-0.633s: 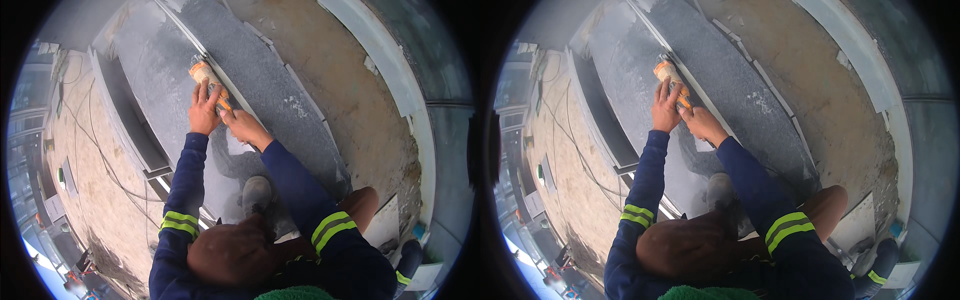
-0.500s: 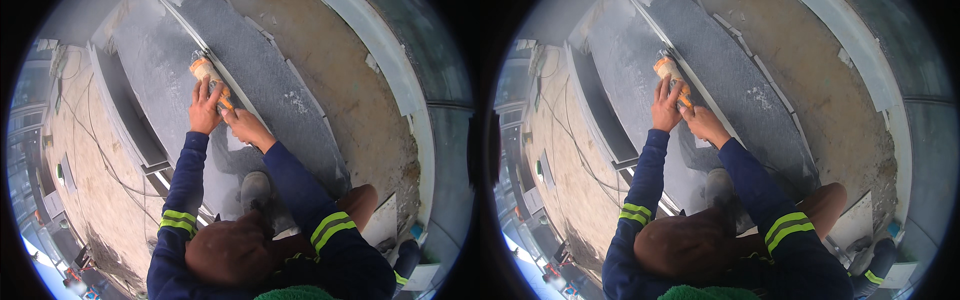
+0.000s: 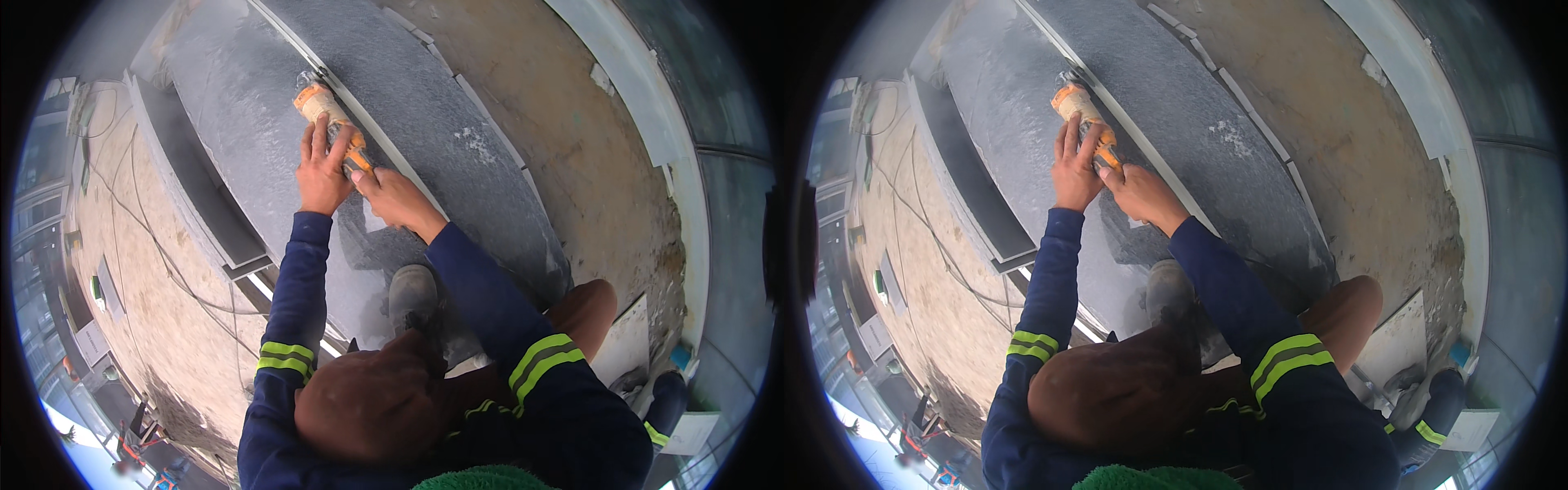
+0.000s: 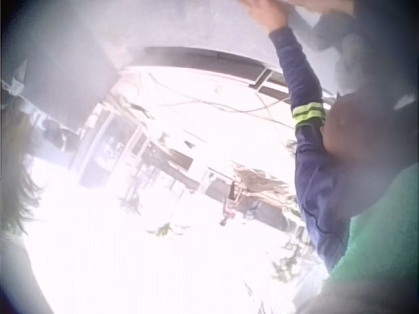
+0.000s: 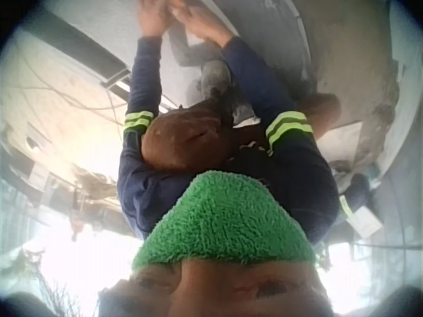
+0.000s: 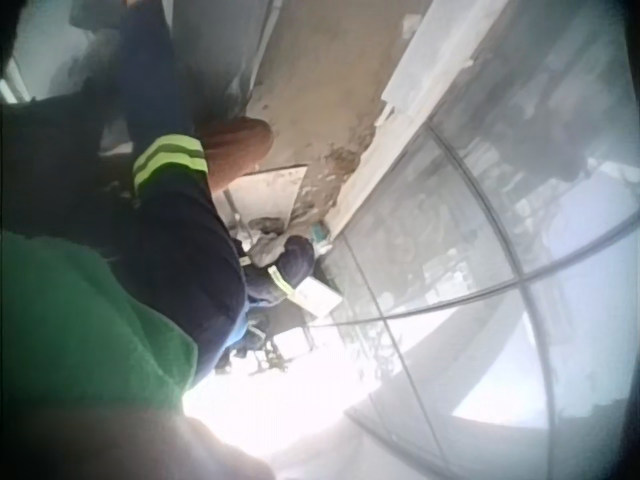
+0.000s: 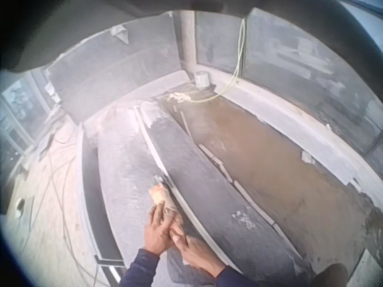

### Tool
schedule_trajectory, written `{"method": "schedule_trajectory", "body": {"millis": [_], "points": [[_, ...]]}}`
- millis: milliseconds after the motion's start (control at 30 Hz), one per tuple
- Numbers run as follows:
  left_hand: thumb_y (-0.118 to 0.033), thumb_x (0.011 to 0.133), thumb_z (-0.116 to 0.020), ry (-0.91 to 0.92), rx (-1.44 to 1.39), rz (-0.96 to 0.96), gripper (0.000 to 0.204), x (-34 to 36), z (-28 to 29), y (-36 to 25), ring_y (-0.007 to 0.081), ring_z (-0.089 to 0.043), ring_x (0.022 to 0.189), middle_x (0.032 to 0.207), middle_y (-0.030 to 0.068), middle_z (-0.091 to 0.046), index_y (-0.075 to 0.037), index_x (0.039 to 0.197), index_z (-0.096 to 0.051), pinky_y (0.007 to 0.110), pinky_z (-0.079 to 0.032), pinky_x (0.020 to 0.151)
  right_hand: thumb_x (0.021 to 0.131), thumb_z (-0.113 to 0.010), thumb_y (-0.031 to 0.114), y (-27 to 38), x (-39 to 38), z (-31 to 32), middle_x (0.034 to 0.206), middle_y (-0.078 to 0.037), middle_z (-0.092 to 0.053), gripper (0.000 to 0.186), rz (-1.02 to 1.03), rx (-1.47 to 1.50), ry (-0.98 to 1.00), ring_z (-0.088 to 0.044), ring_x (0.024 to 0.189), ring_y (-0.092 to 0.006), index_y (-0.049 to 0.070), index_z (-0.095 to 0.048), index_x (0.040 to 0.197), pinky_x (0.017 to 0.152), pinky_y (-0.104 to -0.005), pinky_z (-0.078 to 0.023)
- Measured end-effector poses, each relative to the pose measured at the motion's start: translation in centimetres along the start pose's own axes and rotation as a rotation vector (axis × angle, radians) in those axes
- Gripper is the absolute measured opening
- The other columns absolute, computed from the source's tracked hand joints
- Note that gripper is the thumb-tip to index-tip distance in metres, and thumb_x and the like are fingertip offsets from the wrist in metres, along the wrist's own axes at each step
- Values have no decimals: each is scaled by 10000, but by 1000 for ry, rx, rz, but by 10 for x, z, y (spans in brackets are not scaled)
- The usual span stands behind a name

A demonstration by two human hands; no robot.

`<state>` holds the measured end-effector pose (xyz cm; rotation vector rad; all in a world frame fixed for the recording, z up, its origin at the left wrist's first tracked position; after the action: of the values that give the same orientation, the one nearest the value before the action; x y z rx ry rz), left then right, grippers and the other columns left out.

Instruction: The person uses an angle grinder to grind the edge of a large stone slab. The person holds the tool with both hands and moves it along the slab's edge, generating dust. Other workers are visible nearby.

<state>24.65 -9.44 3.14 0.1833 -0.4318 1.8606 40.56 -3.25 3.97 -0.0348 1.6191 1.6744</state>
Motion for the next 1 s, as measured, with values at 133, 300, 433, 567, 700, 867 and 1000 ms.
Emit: {"method": "schedule_trajectory", "body": {"millis": [133,300,433,567,700,867,1000], "points": [[-222,749,-938,9,2,-9,810,11,-7,11,446,-536,1500,1715,111,-495,-366,1494,-653,538,-673,997,1144,-499,574,7,15,3,686,-91,-624,639,-12,38,45,-608,501,-238,-25,-662,993,458,-412,-498],[-242,794,-926,41,-35,28,765,25,-15,27,421,-527,1519,1718,105,-507,-340,1502,-654,543,-598,1115,1139,-503,592,20,36,6,689,-95,-634,650,-29,7,72,-628,512,-230,-16,-661,973,453,-395,-494],[-262,792,-938,46,-30,18,769,31,-15,27,414,-532,1516,1716,107,-508,-329,1503,-654,545,-604,1103,1141,-500,597,21,39,7,687,-95,-634,655,-32,38,75,-638,522,-228,-11,-662,960,461,-387,-501],[-262,782,-941,32,2,12,777,24,-9,21,410,-542,1509,1714,102,-511,-331,1501,-655,541,-615,1088,1146,-493,594,23,26,9,674,-85,-623,652,-46,-31,107,-644,535,-222,-3,-661,944,474,-385,-510],[-211,773,-918,-9,20,-25,769,12,1,6,419,-582,1465,1686,103,-537,-362,1478,-651,498,-696,922,1147,-490,585,8,14,3,686,-113,-649,670,-23,-14,39,-661,548,-247,-34,-675,968,512,-418,-532],[-225,733,-946,16,18,1,805,-2,3,-7,444,-556,1474,1699,111,-511,-360,1472,-658,527,-689,943,1149,-482,580,-8,0,0,725,-150,-683,690,47,-87,-39,-676,561,-292,-64,-693,1026,552,-460,-542],[-220,724,-953,3,5,-12,817,-6,5,-8,459,-555,1470,1699,124,-508,-353,1474,-659,534,-679,973,1152,-475,580,-7,-7,0,745,-162,-699,694,23,-70,-28,-684,567,-313,-67,-696,1035,554,-462,-539]]}}
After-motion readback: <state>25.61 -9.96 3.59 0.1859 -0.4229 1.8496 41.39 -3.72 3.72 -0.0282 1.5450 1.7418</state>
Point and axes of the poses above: each hand's wrist, its own x-axis towards the middle knuckle, its own z-axis out of the back of the hand, y = z × x, the point moved 4 cm from there along x, towards the middle knuckle
